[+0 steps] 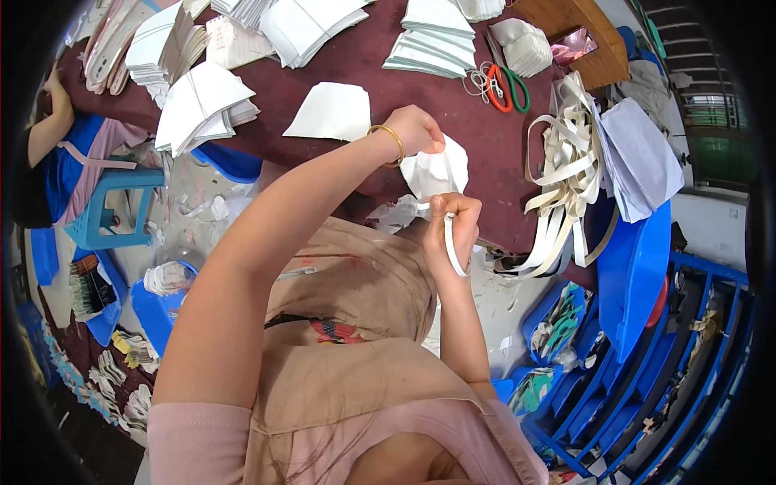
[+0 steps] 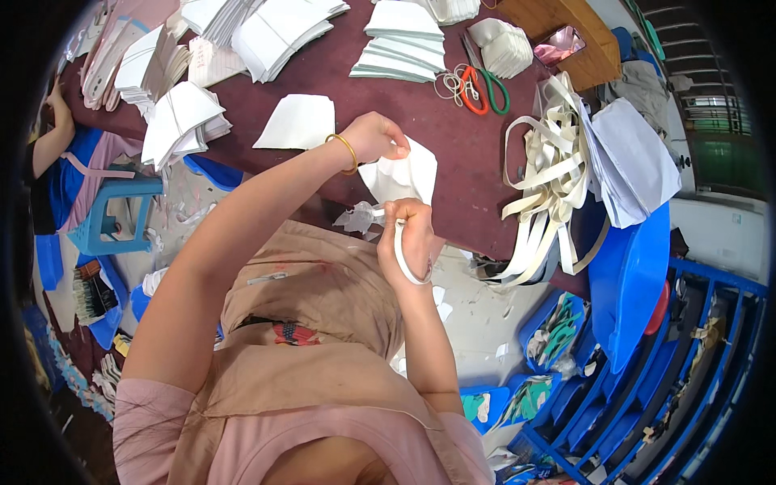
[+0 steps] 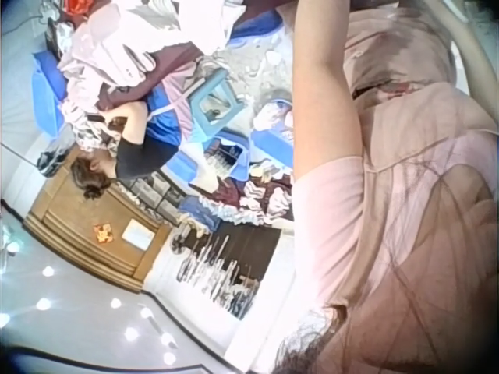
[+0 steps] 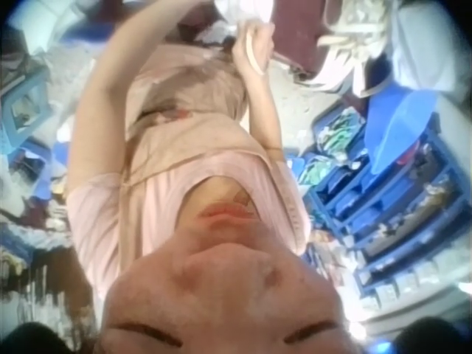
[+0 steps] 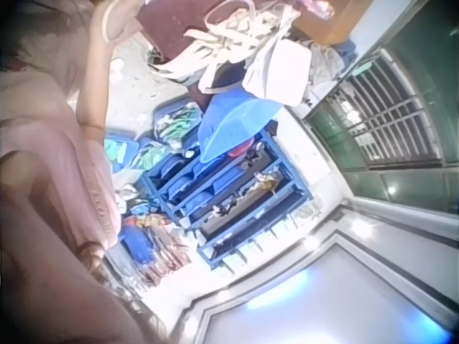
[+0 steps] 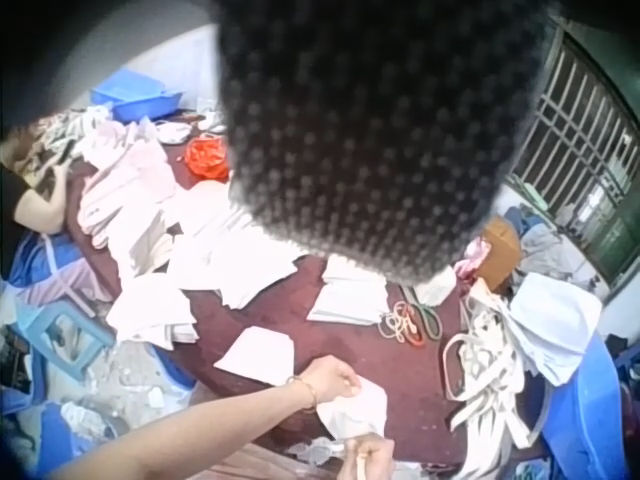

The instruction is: Manually organizing and stacking small white fabric shoe components.

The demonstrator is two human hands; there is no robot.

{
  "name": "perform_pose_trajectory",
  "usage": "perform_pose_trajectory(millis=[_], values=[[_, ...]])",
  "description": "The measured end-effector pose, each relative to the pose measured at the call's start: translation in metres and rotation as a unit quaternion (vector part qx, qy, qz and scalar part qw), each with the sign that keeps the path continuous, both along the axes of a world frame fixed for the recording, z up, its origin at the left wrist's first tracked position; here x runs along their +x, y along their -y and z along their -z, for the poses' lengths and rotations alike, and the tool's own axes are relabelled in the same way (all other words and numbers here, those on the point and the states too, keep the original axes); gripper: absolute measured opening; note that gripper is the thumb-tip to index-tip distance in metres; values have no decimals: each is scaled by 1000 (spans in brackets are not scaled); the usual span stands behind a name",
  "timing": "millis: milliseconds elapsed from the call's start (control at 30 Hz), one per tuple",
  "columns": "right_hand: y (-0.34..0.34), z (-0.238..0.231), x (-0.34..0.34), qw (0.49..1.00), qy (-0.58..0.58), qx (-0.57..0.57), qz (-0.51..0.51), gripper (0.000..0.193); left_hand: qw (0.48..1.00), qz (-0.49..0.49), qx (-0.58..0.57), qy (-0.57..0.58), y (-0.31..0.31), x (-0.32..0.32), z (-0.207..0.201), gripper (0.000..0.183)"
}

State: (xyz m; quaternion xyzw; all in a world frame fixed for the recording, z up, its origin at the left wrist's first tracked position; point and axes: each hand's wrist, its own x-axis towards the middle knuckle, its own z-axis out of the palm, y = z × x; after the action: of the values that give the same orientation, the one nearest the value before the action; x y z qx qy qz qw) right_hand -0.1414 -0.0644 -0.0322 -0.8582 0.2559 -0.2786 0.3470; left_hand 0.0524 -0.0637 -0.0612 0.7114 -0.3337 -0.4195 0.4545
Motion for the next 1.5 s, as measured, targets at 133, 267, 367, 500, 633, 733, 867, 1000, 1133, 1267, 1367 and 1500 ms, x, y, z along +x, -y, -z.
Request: perform_pose_trajectory(millis=[133,267,367,500,633,733,867,1000,1133,1267,1367,1500], values=[[-2,-2,-7,1000,16,-22,-2,24,1000,2,13,-3,1,0,-2,14],[-6,-5,-13,999,36,-6,-16,25,1000,7,9,-6,1,0,-2,15],[-10,-12,-18,999,47,3,-24,25,1000,0,10,-14,-1,-1,-5,15],[-20,-10,-27,987,115,111,-19,24,1000,-10,0,-22,0,-2,-2,15],[-15,-6,-32,993,92,68,-16,25,1000,-11,-8,-12,2,0,3,15],[-8,-14,-18,996,40,74,-6,32,1000,-11,-4,-18,2,4,7,17],[12,-25,19,984,-101,-126,-73,48,1000,-4,7,-15,0,2,2,18],[24,-19,44,951,-274,-126,-67,40,1000,-10,1,-21,1,0,2,19],[37,-22,50,920,-342,-109,-155,28,1000,-13,-7,-7,-1,1,4,19],[52,-31,49,905,-376,-10,-200,26,1000,-4,3,-1,-2,-1,-2,17],[53,-37,47,891,-395,-9,-224,28,1000,-11,-1,26,-1,-3,-4,15],[48,-39,37,894,-377,-34,-238,30,1000,-10,1,21,1,-4,0,15]])
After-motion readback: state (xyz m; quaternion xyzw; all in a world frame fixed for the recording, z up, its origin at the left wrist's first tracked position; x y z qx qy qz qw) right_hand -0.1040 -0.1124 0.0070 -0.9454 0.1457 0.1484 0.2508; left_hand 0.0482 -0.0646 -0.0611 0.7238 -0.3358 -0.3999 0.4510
